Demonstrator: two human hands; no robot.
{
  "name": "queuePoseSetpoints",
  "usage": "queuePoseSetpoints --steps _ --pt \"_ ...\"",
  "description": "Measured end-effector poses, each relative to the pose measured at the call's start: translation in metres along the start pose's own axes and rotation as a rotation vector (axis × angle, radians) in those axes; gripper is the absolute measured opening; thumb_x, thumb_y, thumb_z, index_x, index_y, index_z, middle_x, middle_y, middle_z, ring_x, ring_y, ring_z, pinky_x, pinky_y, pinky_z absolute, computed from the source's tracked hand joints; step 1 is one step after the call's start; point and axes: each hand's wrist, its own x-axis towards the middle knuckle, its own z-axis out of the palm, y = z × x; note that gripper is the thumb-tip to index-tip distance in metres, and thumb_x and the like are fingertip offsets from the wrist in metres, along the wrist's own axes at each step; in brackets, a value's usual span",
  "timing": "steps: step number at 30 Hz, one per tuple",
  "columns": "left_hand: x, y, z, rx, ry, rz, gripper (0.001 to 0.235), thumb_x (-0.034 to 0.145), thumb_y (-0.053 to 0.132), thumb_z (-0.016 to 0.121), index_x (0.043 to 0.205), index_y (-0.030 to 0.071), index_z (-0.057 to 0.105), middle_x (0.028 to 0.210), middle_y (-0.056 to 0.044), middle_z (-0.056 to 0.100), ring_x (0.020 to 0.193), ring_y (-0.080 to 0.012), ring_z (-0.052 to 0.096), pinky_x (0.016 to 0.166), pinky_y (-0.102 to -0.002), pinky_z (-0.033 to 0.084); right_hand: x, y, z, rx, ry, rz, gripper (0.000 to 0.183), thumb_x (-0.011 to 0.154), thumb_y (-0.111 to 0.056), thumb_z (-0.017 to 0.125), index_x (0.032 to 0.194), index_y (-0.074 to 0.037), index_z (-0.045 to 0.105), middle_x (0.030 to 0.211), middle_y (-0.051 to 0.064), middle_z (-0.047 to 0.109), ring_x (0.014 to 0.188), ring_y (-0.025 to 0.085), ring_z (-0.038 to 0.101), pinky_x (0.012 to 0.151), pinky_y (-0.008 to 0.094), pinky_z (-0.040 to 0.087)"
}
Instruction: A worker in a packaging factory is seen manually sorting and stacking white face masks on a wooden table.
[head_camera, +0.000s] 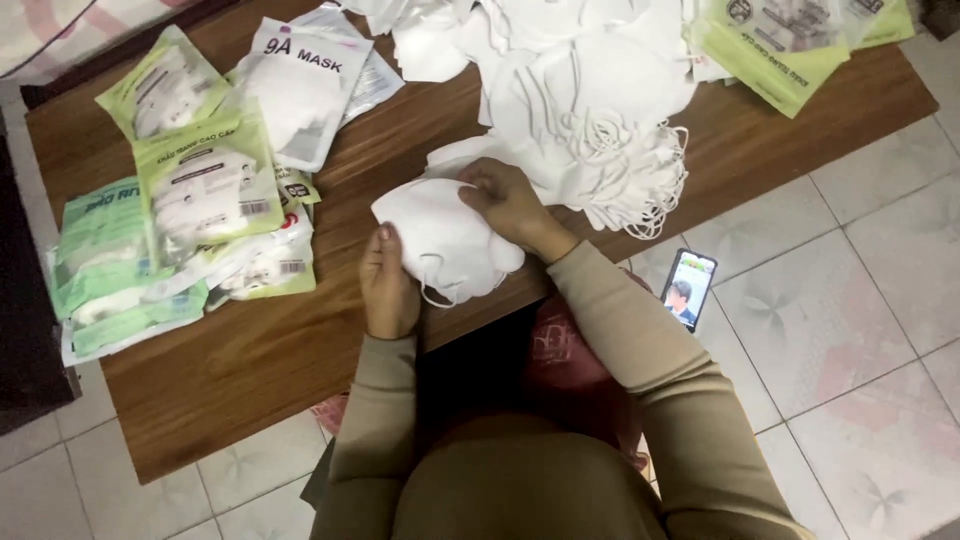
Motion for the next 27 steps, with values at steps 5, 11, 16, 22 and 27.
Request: queuePoseSetpoints --steps 5,11,16,22,27 --pt "0.003 -0.004 -0.014 0.096 0.069 0.068 0.018 0.103 0.017 0.062 0.112 0.003 0.069 0.089 -0.011 0.074 0.076 -0.0159 0.073 0.070 -0.031 0.063 -0.014 -0.020 0.003 0.016 0.010 0.026 0.033 0.099 -0.025 0.069 0.123 -0.003 0.066 0.111 0.025 0.071 0.101 0.033 0.070 0.081 0.043 0.062" --pt "0.008 0.042 -0.031 0.084 0.150 0.153 0.019 0.106 0.015 0.057 0.117 0.003 0.065 0.097 -0.014 0.075 0.081 -0.0194 0.075 0.076 -0.035 0.065 -0.007 -0.024 -0.026 -0.606 0.166 -0.100 0.045 0.091 -0.028 0.078 0.127 -0.003 0.067 0.115 0.024 0.068 0.110 0.042 0.066 0.091 0.050 0.058" --pt "-0.001 0.055 -0.038 0.074 0.186 0.144 0.020 0.105 0.016 0.057 0.120 0.003 0.064 0.101 -0.016 0.075 0.087 -0.0207 0.077 0.082 -0.034 0.065 -0.004 -0.027 -0.013 -0.998 0.077 0.012 0.059 0.086 -0.031 0.081 0.137 -0.007 0.064 0.123 0.020 0.065 0.116 0.037 0.059 0.092 0.049 0.050" --pt "-0.012 0.055 -0.023 0.053 0.196 0.122 0.019 0.103 0.015 0.061 0.119 0.004 0.064 0.100 -0.010 0.074 0.089 -0.0177 0.076 0.085 -0.030 0.064 -0.004 -0.019 -0.020 -0.948 0.134 0.060 0.063 0.083 -0.036 0.085 0.132 -0.003 0.066 0.115 0.024 0.068 0.110 0.042 0.061 0.090 0.057 0.045" --pt "-0.018 0.052 -0.020 0.149 0.143 0.141 0.024 0.105 0.016 0.058 0.127 0.006 0.062 0.110 -0.010 0.074 0.099 -0.0168 0.075 0.093 -0.030 0.063 0.001 -0.002 -0.020 -0.830 0.223 -0.035 0.036 0.078 -0.023 0.084 0.110 -0.008 0.073 0.097 0.016 0.072 0.097 0.040 0.068 0.081 0.056 0.050"
